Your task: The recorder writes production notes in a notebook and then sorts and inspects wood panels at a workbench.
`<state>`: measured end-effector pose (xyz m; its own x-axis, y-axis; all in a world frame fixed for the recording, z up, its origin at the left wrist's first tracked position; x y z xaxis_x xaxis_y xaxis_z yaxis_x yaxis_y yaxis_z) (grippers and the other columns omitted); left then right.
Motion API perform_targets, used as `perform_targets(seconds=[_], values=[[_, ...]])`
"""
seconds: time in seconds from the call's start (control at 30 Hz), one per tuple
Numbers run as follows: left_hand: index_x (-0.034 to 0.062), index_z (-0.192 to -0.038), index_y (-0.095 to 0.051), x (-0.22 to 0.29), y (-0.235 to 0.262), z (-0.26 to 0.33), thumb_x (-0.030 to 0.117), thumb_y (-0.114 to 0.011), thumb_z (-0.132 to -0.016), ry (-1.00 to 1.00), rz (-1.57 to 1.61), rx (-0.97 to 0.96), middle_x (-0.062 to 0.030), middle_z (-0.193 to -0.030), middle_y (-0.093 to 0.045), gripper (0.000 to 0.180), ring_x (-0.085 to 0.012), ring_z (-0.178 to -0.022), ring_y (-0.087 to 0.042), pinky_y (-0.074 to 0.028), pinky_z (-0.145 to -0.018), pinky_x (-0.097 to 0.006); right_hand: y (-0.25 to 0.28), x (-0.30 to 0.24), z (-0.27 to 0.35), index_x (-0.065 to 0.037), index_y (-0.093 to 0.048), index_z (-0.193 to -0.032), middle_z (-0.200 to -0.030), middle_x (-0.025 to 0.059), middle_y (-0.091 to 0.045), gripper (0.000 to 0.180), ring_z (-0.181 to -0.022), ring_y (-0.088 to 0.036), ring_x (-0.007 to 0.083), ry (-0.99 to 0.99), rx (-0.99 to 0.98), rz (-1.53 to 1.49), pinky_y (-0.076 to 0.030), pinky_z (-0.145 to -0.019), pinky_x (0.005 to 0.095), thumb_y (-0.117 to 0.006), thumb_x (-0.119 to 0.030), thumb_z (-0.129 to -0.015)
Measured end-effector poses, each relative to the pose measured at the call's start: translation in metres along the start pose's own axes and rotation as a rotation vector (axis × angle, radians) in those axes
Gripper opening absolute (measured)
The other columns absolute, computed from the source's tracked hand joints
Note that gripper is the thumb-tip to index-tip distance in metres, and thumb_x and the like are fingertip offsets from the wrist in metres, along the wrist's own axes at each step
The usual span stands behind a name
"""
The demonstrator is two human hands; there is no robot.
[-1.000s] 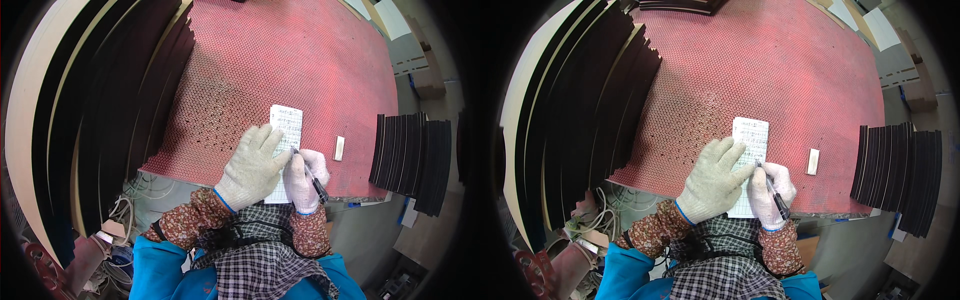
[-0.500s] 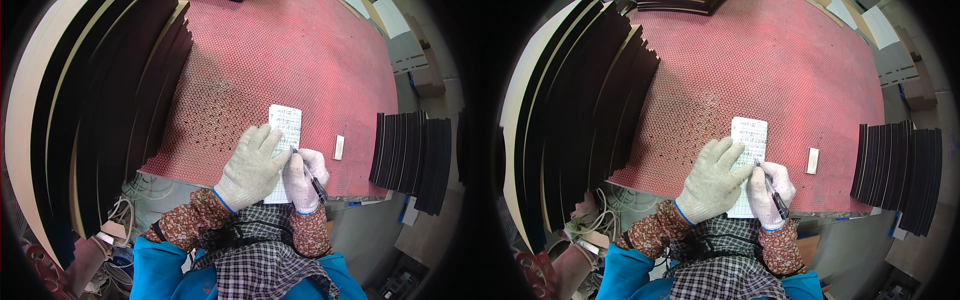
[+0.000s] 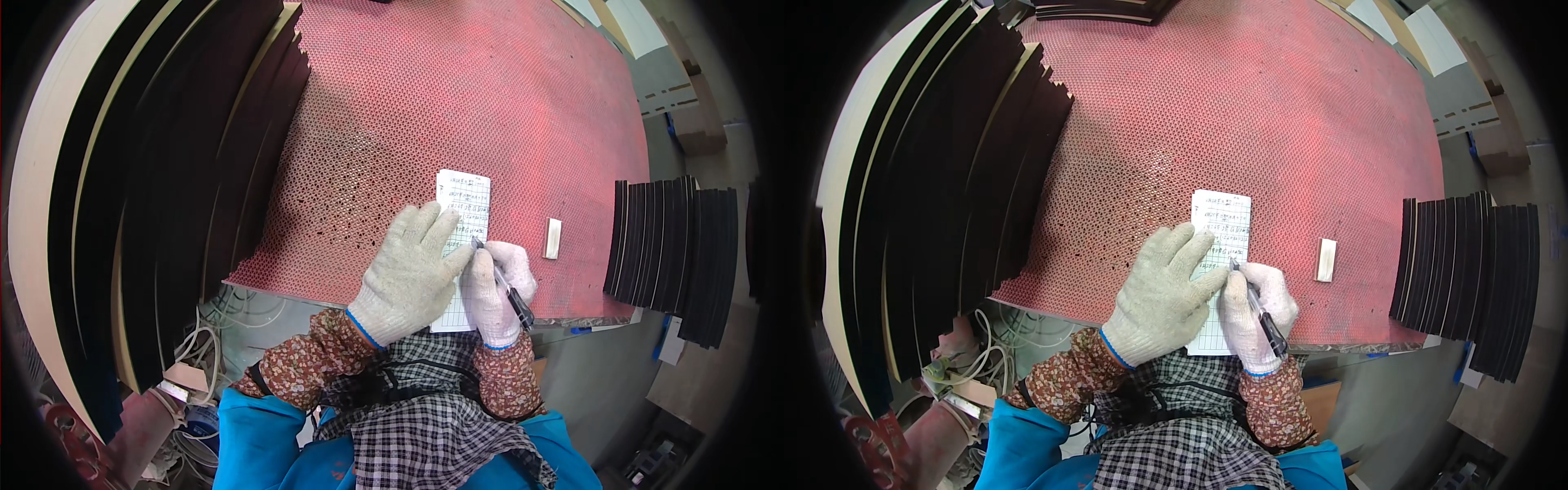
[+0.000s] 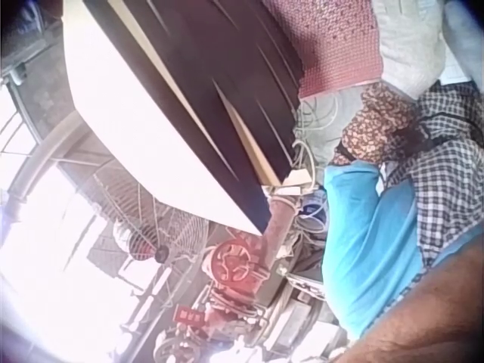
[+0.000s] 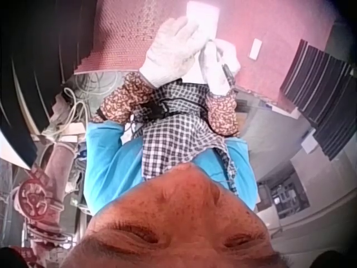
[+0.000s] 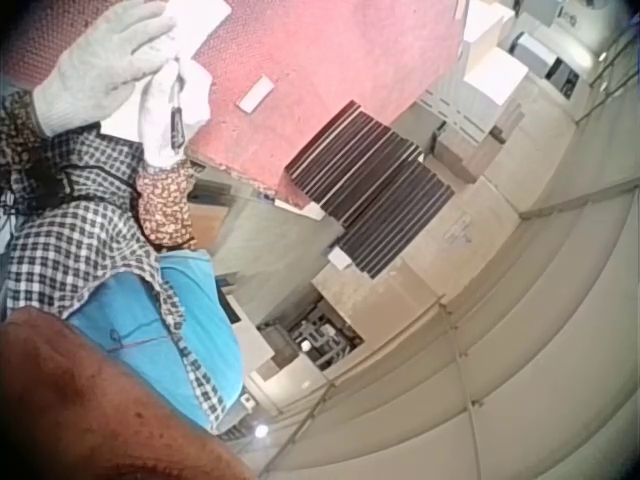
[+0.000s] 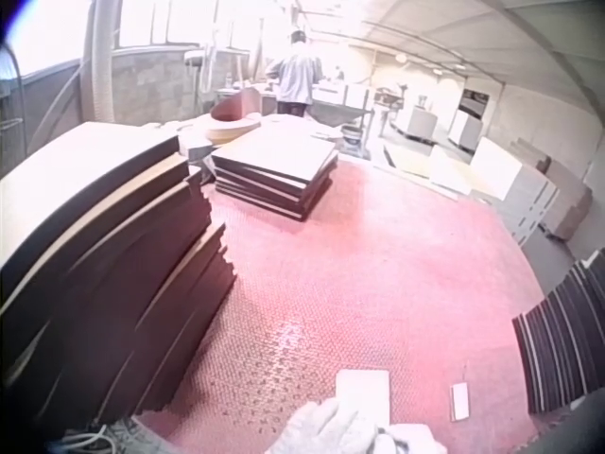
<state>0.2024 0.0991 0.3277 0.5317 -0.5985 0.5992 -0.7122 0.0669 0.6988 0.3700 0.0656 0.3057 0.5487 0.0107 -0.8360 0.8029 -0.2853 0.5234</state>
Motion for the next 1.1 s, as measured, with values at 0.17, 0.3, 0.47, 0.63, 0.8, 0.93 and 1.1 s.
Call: perform_targets(seconds=[0.17,0.3,0.47,0.63,0.8,0.93,1.1], values=[[0.0033,-0.118,-0.072,-0.0002,0.0,-0.0006,0.008,-0.071,-0.074,-0.006,0.016,0.006,-0.0234,-0.135,-0.061,0.044,-0.0441,-0.132,-0.054,-0.045,-0.109,-0.058,-0.0002,0.0038,0.001,-0.002,-0.069,-0.107,-0.078,0.0123,-0.073,0.018,-0.067,-0.074,0.0194,-0.042,0.002,-0.017,-0.059,-0.061,0.0361,-0.073,-0.019,-0.102],[0.0034,-0.116,-0.072,-0.0007,-0.0003,0.0002,0.008,-0.071,-0.074,-0.002,0.001,0.009,-0.0238,-0.135,-0.061,0.043,-0.0442,-0.132,-0.054,-0.045,-0.109,-0.058,-0.0007,-0.0021,-0.0003,-0.002,-0.068,-0.106,-0.077,0.0118,-0.073,0.018,-0.066,-0.074,0.0191,-0.027,-0.005,-0.01,-0.059,-0.061,0.0358,-0.073,-0.018,-0.102],[0.0036,-0.115,-0.072,0.001,-0.0005,-0.0012,0.008,-0.072,-0.073,-0.002,-0.005,-0.006,-0.0242,-0.136,-0.061,0.042,-0.0444,-0.133,-0.054,-0.044,-0.111,-0.058,0.0004,-0.0029,-0.0015,-0.001,-0.068,-0.106,-0.078,0.0111,-0.072,0.018,-0.066,-0.073,0.018,0.012,-0.009,0.009,-0.059,-0.06,0.0356,-0.072,-0.019,-0.103],[0.0039,-0.117,-0.072,-0.0004,-0.0009,0.0005,0.008,-0.072,-0.073,0.009,-0.01,-0.014,-0.0244,-0.137,-0.061,0.044,-0.0446,-0.133,-0.054,-0.044,-0.112,-0.058,-0.0003,-0.0046,-0.0019,-0.001,-0.068,-0.106,-0.078,0.0107,-0.072,0.019,-0.066,-0.073,0.0181,0.003,-0.026,0.009,-0.059,-0.06,0.0352,-0.072,-0.019,-0.103],[0.0039,-0.118,-0.072,-0.0006,-0.0013,0.0013,0.009,-0.072,-0.073,0.008,-0.004,-0.003,-0.0243,-0.137,-0.061,0.044,-0.0445,-0.134,-0.054,-0.044,-0.112,-0.058,-0.0009,-0.0042,-0.0018,-0.001,-0.067,-0.107,-0.077,0.0103,-0.072,0.02,-0.066,-0.073,0.0173,0.006,-0.023,0.016,-0.059,-0.059,0.0346,-0.071,-0.02,-0.104],[0.0038,-0.117,-0.072,-0.0004,-0.0006,0.0008,0.009,-0.072,-0.073,0.012,-0.001,-0.016,-0.0242,-0.137,-0.061,0.044,-0.0446,-0.135,-0.053,-0.043,-0.113,-0.058,-0.0009,-0.0046,-0.0018,-0.001,-0.068,-0.107,-0.077,0.0105,-0.072,0.019,-0.066,-0.073,0.0173,-0.008,-0.03,0.006,-0.059,-0.06,0.0346,-0.072,-0.02,-0.104],[0.0041,-0.117,-0.072,-0.0005,-0.0019,0.0013,0.008,-0.072,-0.073,0.016,-0.005,-0.015,-0.0242,-0.138,-0.061,0.044,-0.0447,-0.135,-0.053,-0.043,-0.114,-0.059,-0.001,-0.0037,-0.0016,-0.001,-0.068,-0.107,-0.077,0.011,-0.072,0.019,-0.066,-0.073,0.0172,-0.015,-0.024,0.002,-0.059,-0.06,0.0345,-0.072,-0.02,-0.104]])
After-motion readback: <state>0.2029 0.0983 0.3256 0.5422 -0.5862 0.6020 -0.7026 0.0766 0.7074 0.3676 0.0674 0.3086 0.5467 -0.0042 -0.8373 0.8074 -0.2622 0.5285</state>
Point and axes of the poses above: each hand's wrist, its own z-axis away from the middle knuckle, its own y-axis out of the back of the hand, x = y × z, the point moved 5 cm from there along -z, towards the middle knuckle
